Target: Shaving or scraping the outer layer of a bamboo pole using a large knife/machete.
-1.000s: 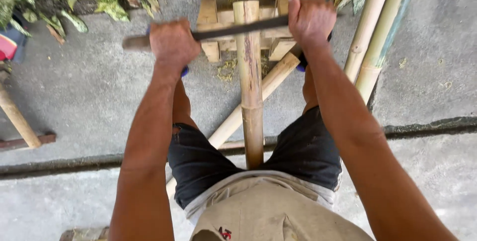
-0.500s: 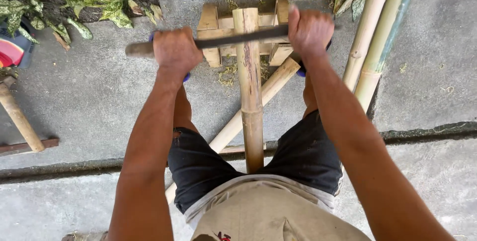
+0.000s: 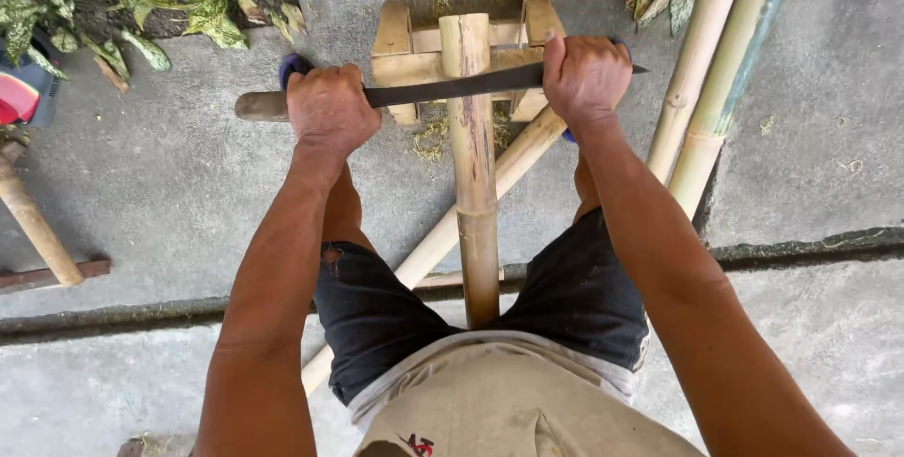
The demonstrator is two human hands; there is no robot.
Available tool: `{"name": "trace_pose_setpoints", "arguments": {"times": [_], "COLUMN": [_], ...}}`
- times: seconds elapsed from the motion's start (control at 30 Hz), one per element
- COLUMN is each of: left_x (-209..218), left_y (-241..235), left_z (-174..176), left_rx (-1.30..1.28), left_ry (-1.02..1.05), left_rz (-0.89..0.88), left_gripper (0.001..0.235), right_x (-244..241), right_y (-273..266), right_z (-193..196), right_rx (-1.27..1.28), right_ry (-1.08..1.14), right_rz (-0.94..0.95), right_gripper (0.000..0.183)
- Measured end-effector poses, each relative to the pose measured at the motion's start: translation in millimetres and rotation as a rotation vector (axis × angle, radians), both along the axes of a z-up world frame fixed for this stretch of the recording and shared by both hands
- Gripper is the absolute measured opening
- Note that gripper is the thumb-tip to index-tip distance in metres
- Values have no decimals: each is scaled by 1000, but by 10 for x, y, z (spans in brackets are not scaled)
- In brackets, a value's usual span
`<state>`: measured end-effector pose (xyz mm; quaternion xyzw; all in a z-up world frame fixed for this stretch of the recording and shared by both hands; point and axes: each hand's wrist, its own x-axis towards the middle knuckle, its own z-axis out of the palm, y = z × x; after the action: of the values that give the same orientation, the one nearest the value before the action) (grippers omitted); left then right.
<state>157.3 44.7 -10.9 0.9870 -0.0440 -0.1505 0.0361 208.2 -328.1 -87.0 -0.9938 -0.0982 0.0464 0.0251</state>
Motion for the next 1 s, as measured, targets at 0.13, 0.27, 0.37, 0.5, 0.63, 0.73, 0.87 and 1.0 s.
{"name": "trace_pose_setpoints", "arguments": {"times": [0.13,0.27,0.37,0.5,0.63,0.73,0.87,1.0], "left_x": [256,599,238,-83,-90,-81,-188,-324], "left_y": [59,89,115,240,140,66,-18,-40], "left_z": [-190,-208,-142,-31,273,349,315,223], "left_rx": [61,44,-31,-100,-45,-13,-4,0], "left_ry": [33,28,126,-99,-14,165,157,212], "left_rz": [-5,38,5,-146,-79,27,64,89], "left_gripper": [29,23,33,41,40,43,46,38], "right_x": [401,884,404,132,98,-79,-384,-243], "right_y": [59,15,49,-66,51,126,266,201], "right_z": [-26,-161,137,-51,104,219,683,585], "right_rx": [90,-3,173,186,203,157,312,274], "right_ry": [-177,-198,-50,-151,-142,-209,-4,66], "right_rz": [-7,52,7,-39,13,97,74,108], "right_gripper": [64,64,62,65,69,66,88,100]}}
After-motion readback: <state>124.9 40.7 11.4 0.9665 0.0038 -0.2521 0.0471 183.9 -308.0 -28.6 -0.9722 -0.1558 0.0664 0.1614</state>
